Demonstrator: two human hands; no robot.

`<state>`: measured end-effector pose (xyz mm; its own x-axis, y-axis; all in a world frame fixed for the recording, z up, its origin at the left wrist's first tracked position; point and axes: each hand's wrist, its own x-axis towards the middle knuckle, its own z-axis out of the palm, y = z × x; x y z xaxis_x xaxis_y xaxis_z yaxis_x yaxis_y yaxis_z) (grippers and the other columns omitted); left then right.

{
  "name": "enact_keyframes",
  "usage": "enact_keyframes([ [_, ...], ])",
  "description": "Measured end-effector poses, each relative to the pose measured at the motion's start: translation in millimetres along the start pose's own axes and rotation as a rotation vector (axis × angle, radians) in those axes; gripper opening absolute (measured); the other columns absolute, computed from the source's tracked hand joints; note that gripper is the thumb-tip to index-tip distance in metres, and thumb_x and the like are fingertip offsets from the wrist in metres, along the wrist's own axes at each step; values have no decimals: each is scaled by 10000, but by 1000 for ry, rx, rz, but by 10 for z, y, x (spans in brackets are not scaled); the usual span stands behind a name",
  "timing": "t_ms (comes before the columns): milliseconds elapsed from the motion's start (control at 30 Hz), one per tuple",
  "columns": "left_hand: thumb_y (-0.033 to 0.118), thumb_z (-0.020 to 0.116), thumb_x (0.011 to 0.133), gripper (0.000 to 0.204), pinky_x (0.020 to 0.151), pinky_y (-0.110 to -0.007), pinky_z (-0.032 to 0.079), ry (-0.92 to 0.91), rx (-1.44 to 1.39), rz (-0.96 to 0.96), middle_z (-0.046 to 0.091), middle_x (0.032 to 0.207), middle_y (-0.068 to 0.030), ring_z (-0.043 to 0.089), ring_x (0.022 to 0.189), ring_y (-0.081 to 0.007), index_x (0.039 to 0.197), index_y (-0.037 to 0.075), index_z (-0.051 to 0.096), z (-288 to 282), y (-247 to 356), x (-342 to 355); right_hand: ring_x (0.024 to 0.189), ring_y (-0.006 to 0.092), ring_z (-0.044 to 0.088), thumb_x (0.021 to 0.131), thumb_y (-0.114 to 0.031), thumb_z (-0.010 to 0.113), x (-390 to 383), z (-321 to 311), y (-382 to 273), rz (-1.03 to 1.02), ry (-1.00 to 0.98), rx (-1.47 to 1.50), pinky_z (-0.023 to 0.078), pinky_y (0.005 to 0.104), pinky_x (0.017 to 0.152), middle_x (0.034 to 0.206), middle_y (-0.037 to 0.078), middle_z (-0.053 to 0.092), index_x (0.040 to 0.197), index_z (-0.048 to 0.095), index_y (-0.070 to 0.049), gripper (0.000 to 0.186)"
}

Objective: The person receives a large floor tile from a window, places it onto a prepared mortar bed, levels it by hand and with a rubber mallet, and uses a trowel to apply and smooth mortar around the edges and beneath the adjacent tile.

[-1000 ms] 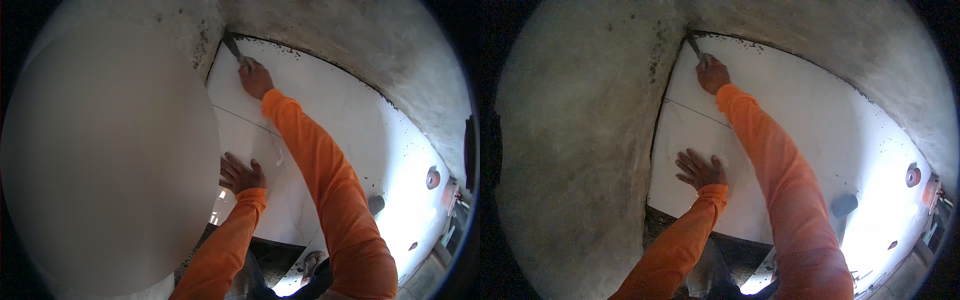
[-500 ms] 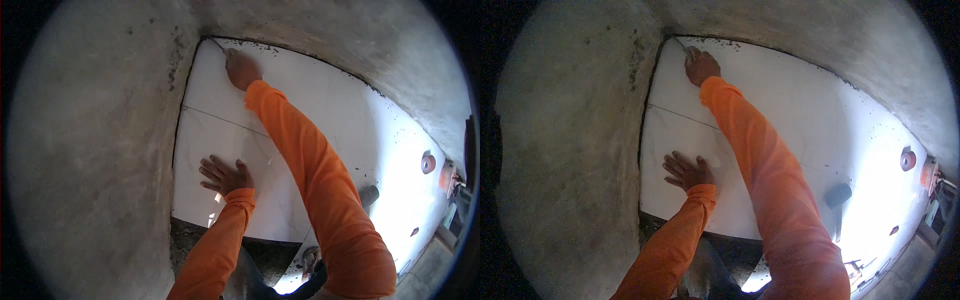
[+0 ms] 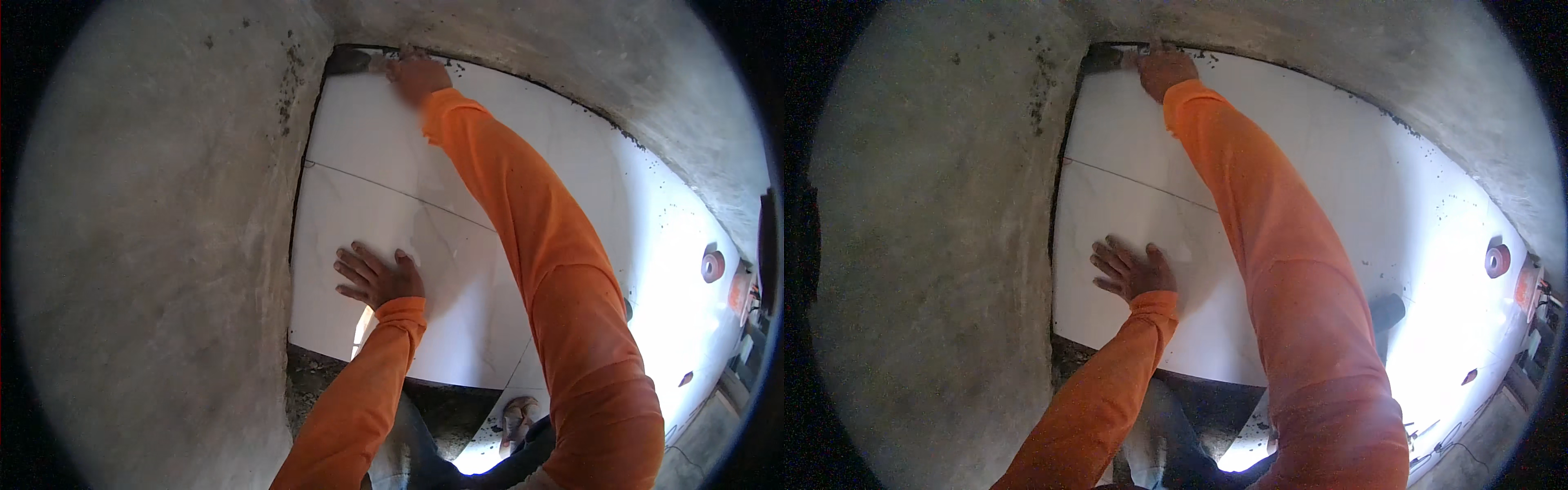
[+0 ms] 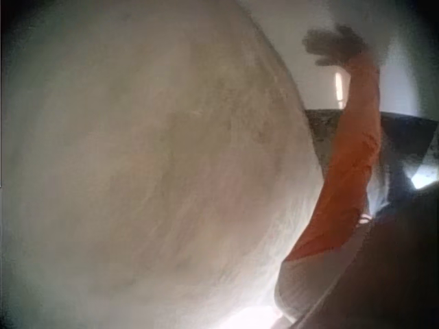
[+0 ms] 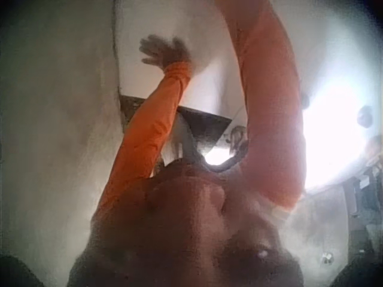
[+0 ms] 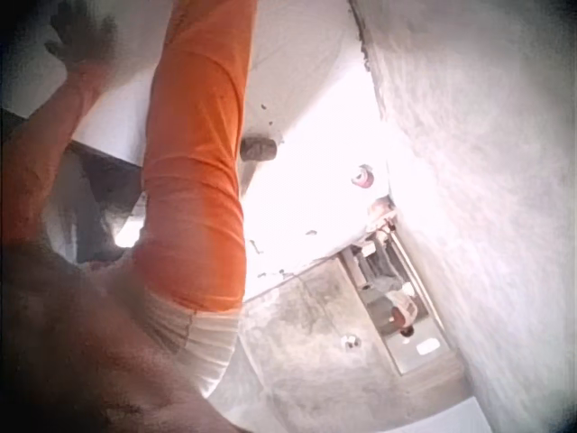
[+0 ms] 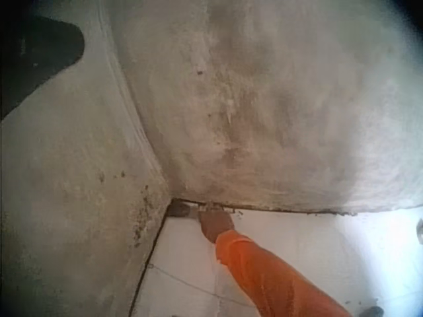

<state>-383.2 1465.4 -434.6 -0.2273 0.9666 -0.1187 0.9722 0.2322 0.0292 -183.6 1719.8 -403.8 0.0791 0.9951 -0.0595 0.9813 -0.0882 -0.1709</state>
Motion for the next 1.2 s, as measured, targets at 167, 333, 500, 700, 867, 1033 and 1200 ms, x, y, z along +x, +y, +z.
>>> enact_keyframes([
  [167,447,410,858,777,1064,-620,35,-13,9,8,65,1505,-216,56,1393,-383,1442,18,129,20,-52,14,1103,325,536,872,-175,474,-251,196,-191,84,146,8,509,415,820,1204,153,533,1225,538,-166,359],
  [333,418,461,858,789,1075,-596,53,-20,34,3,63,1514,-187,50,1400,-359,1452,45,101,-37,-33,7,1099,317,529,871,-184,479,-722,285,-232,149,220,222,516,414,793,1142,163,549,1150,579,-145,299],
  [500,428,466,856,795,1075,-596,48,-34,3,17,62,1513,-189,42,1401,-358,1448,37,107,-35,23,-16,1003,326,577,894,-247,465,-158,257,-167,109,141,24,520,416,775,1082,160,557,1221,524,-217,333],
  [700,429,435,852,789,1055,-634,58,5,-24,23,77,1500,-226,50,1388,-402,1443,15,118,-49,-46,14,966,333,597,912,-311,450,-571,241,-212,275,131,185,519,437,771,1089,169,546,1353,394,-298,445],
  [867,427,446,845,795,1060,-627,54,-26,-2,22,81,1502,-217,56,1389,-393,1445,22,117,-68,12,0,1087,314,553,927,-188,388,-345,126,-260,165,75,102,505,424,829,1260,152,500,1300,474,-190,384],
  [1033,443,431,849,796,1063,-625,43,-32,-25,5,60,1506,-212,53,1392,-386,1444,18,117,-63,-13,3,1013,318,581,928,-305,423,-188,176,-108,145,151,130,509,425,809,1120,157,544,1347,404,-261,421],
  [1200,460,400,855,791,1062,-627,38,-43,31,19,50,1507,-214,47,1393,-386,1444,15,116,-38,-47,-8,962,325,604,925,-333,445,-515,348,-183,118,165,101,516,420,798,1076,159,555,1378,359,-309,462],
])
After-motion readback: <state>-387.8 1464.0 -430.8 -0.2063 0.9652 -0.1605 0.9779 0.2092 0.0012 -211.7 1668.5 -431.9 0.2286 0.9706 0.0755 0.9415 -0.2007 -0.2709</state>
